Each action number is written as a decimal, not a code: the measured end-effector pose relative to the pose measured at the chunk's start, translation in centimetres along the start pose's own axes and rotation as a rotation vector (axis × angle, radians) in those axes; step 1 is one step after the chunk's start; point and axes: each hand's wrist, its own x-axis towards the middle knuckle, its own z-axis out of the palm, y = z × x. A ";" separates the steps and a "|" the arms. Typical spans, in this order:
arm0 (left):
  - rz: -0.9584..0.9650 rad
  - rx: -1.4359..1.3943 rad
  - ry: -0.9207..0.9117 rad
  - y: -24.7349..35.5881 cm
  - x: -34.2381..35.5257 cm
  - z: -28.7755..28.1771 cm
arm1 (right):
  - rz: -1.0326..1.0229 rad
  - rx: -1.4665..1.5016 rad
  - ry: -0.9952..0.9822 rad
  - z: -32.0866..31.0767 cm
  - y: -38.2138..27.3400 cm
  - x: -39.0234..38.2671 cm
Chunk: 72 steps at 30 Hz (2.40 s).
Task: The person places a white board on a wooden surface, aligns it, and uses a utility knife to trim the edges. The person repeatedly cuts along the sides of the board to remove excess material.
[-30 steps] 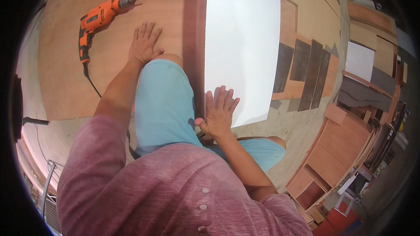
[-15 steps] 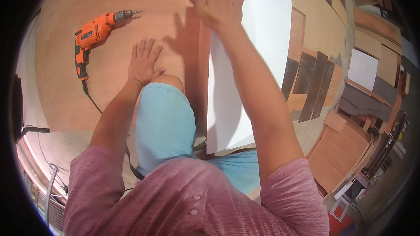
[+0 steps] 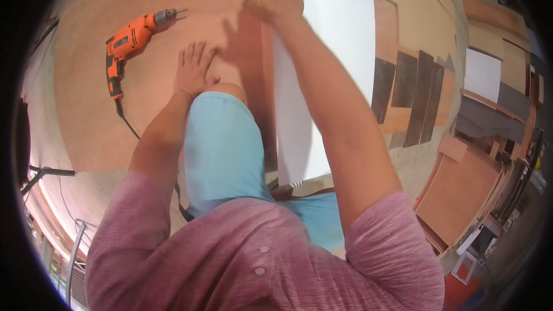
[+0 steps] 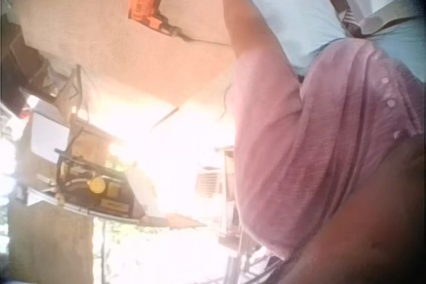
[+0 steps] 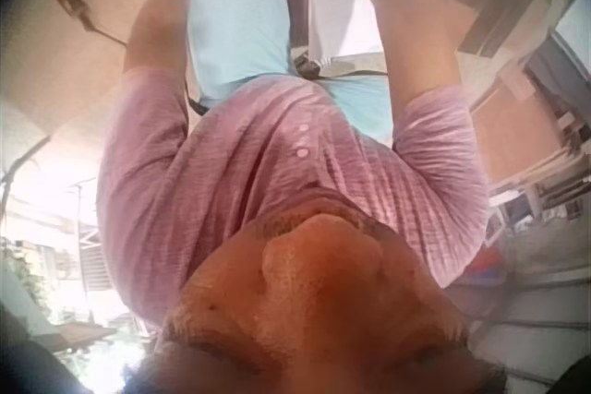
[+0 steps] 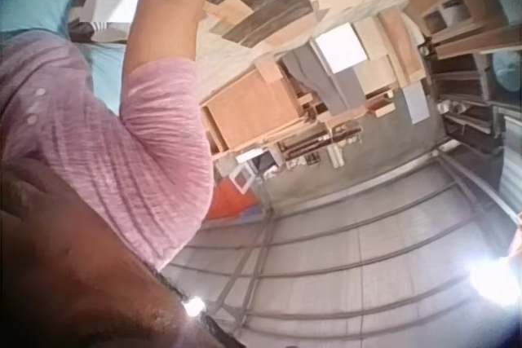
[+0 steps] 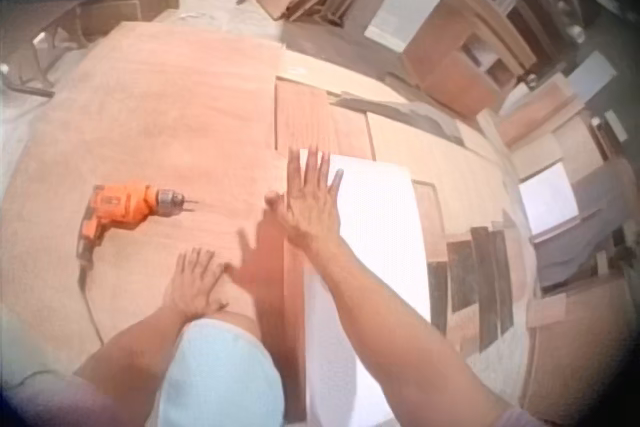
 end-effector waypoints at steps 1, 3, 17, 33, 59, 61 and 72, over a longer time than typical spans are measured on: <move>-0.001 0.014 0.001 0.2 0.2 -0.2 | -0.054 0.072 0.079 -0.1 0.1 -3.4; -0.017 0.037 -0.008 0.3 0.1 -0.2 | -0.104 0.158 0.125 -0.1 -0.6 -10.6; -0.021 0.052 0.014 0.8 0.1 -0.6 | 0.013 0.218 -0.171 -4.3 -3.1 -37.1; 0.020 -0.053 -0.041 0.2 0.6 -0.6 | 0.004 0.160 -0.055 0.4 5.0 9.7; 0.026 -0.028 0.076 0.2 -0.1 0.4 | 0.097 0.184 -0.124 -3.6 0.4 -28.6; 0.033 -0.056 0.081 0.0 0.0 0.4 | 0.076 0.178 -0.069 -3.0 1.6 -22.0; 0.063 -0.079 0.028 -0.8 0.1 1.8 | 0.104 0.186 -0.135 -2.3 4.6 7.0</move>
